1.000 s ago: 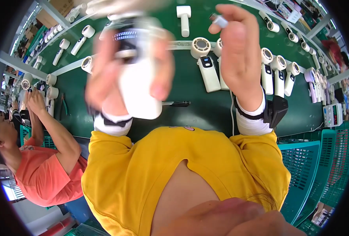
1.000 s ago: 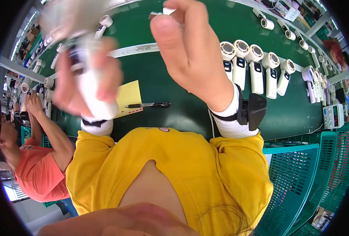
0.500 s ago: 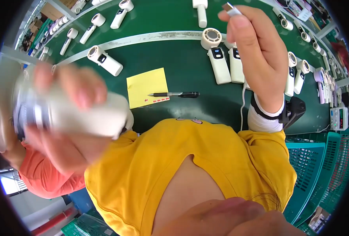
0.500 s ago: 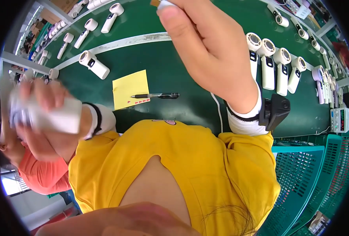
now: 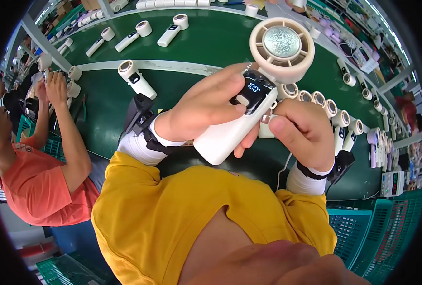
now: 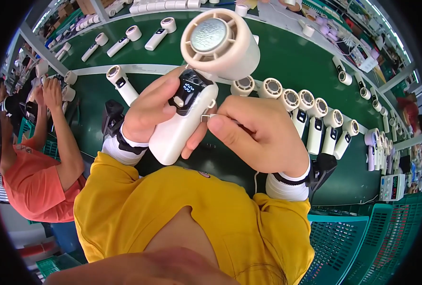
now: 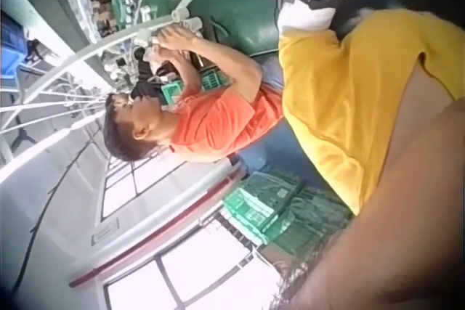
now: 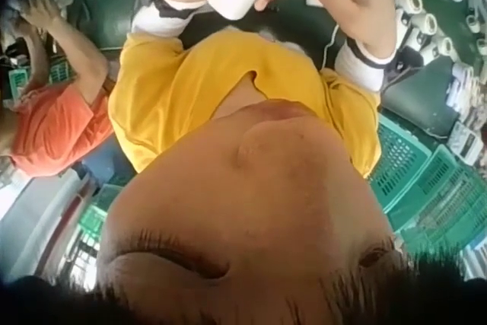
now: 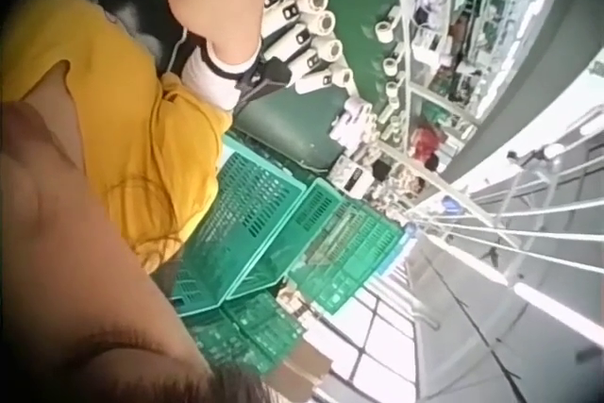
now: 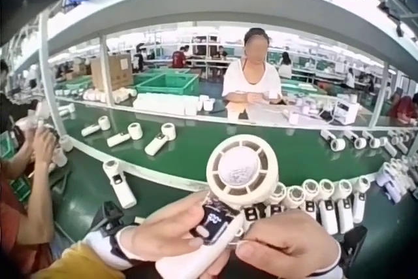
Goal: The person tests handheld fans by plugging in a cable, pressing a button to cycle through settings, and then unplugging them before placing them back on the table.
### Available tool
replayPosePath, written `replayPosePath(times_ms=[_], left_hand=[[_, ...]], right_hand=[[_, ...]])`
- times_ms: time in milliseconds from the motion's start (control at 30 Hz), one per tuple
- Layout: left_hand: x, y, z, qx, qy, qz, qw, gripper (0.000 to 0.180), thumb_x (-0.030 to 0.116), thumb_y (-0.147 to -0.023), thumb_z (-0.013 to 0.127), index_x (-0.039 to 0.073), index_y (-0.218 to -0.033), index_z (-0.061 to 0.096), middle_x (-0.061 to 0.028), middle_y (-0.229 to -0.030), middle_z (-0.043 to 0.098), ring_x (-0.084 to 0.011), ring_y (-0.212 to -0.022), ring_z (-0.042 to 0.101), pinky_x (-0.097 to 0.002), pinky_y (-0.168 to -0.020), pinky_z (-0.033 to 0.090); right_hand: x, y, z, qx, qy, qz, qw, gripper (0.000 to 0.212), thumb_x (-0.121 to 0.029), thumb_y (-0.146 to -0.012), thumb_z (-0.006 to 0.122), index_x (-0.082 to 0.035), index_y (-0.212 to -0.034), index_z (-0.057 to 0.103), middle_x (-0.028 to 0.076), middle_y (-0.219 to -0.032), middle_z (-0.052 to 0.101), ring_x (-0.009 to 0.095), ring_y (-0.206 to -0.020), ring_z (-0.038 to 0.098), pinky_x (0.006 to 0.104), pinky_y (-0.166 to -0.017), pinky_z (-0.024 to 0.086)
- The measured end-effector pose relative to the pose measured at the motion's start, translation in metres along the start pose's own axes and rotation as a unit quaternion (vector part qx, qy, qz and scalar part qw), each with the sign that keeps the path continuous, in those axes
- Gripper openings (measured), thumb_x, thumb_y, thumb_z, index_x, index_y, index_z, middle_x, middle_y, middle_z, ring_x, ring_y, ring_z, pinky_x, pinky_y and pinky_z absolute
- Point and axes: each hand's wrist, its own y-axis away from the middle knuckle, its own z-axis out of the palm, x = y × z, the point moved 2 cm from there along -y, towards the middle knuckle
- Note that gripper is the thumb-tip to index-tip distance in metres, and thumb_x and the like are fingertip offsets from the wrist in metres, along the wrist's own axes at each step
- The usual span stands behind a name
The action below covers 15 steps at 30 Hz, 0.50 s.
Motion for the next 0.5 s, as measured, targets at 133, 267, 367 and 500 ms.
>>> replayPosePath(times_ms=[133, 267, 367, 500], left_hand=[[0.0, -0.002, -0.003, 0.002, -0.034, 0.031, 0.999, 0.049, 0.025, -0.086, 0.039, 0.002, -0.123, 0.018, -0.0188, -0.085, 0.05, -0.0233, -0.054, 0.054, -0.0314, -0.046, 0.047], [-0.004, -0.002, -0.006, -0.003, -0.06, 0.072, 0.996, 0.053, 0.013, -0.087, 0.036, 0.007, -0.131, 0.008, -0.0142, -0.082, 0.05, -0.0188, -0.062, 0.054, -0.0304, -0.052, 0.047], [-0.006, -0.006, -0.008, 0.009, -0.107, 0.124, 0.986, 0.052, 0.013, -0.087, 0.036, 0.008, -0.132, 0.009, -0.0139, -0.082, 0.049, -0.0178, -0.063, 0.053, -0.0301, -0.054, 0.047], [-0.009, -0.008, -0.011, 0.022, -0.046, 0.096, 0.994, 0.055, 0.008, -0.085, 0.038, 0.004, -0.131, 0.008, -0.0157, -0.094, 0.047, -0.0169, -0.065, 0.054, -0.029, -0.055, 0.047]], right_hand=[[0.004, -0.001, -0.001, -0.01, 0.004, 0.021, 1.0, 0.022, -0.02, -0.084, 0.051, -0.003, -0.07, 0.052, 0.004, -0.053, 0.043, 0.012, -0.044, 0.038, 0.0253, -0.041, 0.028], [0.004, -0.003, 0.002, 0.022, 0.025, 0.019, 0.999, 0.022, -0.02, -0.084, 0.05, -0.003, -0.07, 0.052, 0.004, -0.053, 0.043, 0.012, -0.046, 0.039, 0.0256, -0.043, 0.03], [0.005, -0.006, 0.005, 0.047, 0.034, 0.037, 0.998, 0.022, -0.019, -0.085, 0.049, -0.003, -0.071, 0.053, 0.004, -0.055, 0.047, 0.012, -0.047, 0.041, 0.025, -0.045, 0.032], [0.008, -0.009, 0.009, 0.069, -0.003, 0.041, 0.997, 0.022, -0.018, -0.086, 0.047, -0.004, -0.072, 0.054, 0.003, -0.059, 0.052, 0.013, -0.051, 0.045, 0.0237, -0.049, 0.036]])
